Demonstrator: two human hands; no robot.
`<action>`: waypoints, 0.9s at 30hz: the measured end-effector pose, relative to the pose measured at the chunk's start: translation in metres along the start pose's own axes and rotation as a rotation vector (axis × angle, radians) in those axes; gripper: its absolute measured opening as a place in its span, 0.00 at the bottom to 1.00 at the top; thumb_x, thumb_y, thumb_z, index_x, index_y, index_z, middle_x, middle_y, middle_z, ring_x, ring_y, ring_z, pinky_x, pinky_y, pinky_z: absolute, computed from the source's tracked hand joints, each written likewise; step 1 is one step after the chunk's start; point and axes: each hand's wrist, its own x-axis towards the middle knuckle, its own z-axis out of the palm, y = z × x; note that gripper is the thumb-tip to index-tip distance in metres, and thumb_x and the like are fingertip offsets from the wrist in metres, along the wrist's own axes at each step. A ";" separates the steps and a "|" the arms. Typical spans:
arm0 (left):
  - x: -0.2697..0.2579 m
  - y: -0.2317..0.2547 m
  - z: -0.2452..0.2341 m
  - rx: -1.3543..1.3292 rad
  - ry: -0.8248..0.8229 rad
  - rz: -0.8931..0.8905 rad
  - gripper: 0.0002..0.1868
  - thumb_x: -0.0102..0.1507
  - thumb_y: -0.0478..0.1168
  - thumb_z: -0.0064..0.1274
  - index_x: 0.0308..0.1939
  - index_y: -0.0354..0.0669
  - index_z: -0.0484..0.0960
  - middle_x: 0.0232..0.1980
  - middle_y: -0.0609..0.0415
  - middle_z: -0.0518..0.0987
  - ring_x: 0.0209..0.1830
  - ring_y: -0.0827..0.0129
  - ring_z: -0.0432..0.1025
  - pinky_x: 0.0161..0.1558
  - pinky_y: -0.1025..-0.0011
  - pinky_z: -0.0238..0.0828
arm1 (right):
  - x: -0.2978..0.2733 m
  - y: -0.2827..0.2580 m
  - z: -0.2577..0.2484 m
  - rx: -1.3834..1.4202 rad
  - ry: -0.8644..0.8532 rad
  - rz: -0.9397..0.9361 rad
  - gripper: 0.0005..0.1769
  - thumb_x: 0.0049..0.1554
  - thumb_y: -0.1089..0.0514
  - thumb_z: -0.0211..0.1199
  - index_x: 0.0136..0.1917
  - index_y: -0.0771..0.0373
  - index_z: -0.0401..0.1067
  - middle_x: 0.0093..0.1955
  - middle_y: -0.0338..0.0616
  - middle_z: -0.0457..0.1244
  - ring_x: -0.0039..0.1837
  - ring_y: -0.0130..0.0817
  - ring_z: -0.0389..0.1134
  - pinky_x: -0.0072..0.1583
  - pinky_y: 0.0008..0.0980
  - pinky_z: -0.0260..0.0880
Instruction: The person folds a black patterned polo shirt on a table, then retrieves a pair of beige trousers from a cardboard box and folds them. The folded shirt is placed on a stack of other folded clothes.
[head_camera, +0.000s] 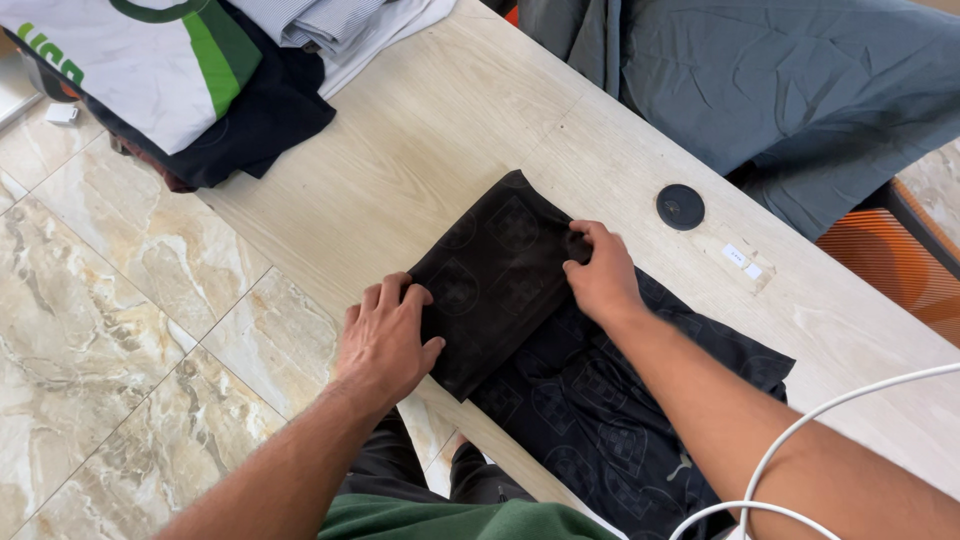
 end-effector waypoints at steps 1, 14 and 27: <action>0.001 -0.001 0.000 0.004 0.014 0.006 0.34 0.60 0.49 0.62 0.67 0.49 0.67 0.75 0.50 0.57 0.77 0.55 0.51 0.74 0.52 0.49 | -0.004 0.000 -0.001 -0.143 0.011 -0.074 0.34 0.54 0.60 0.65 0.74 0.53 0.63 0.74 0.54 0.55 0.74 0.49 0.59 0.70 0.50 0.64; 0.041 -0.010 0.003 0.353 -0.159 0.398 0.43 0.66 0.64 0.42 0.80 0.56 0.44 0.84 0.51 0.32 0.82 0.61 0.32 0.78 0.53 0.30 | -0.054 -0.032 0.024 -0.585 -0.452 -0.105 0.50 0.59 0.29 0.53 0.83 0.49 0.38 0.86 0.52 0.26 0.86 0.51 0.26 0.77 0.68 0.34; 0.098 -0.039 -0.022 0.519 -0.180 0.700 0.46 0.65 0.72 0.32 0.80 0.57 0.44 0.86 0.53 0.36 0.82 0.61 0.31 0.78 0.52 0.25 | -0.046 -0.064 0.026 -0.633 -0.408 0.058 0.51 0.55 0.24 0.56 0.81 0.48 0.45 0.86 0.47 0.30 0.86 0.45 0.27 0.78 0.71 0.26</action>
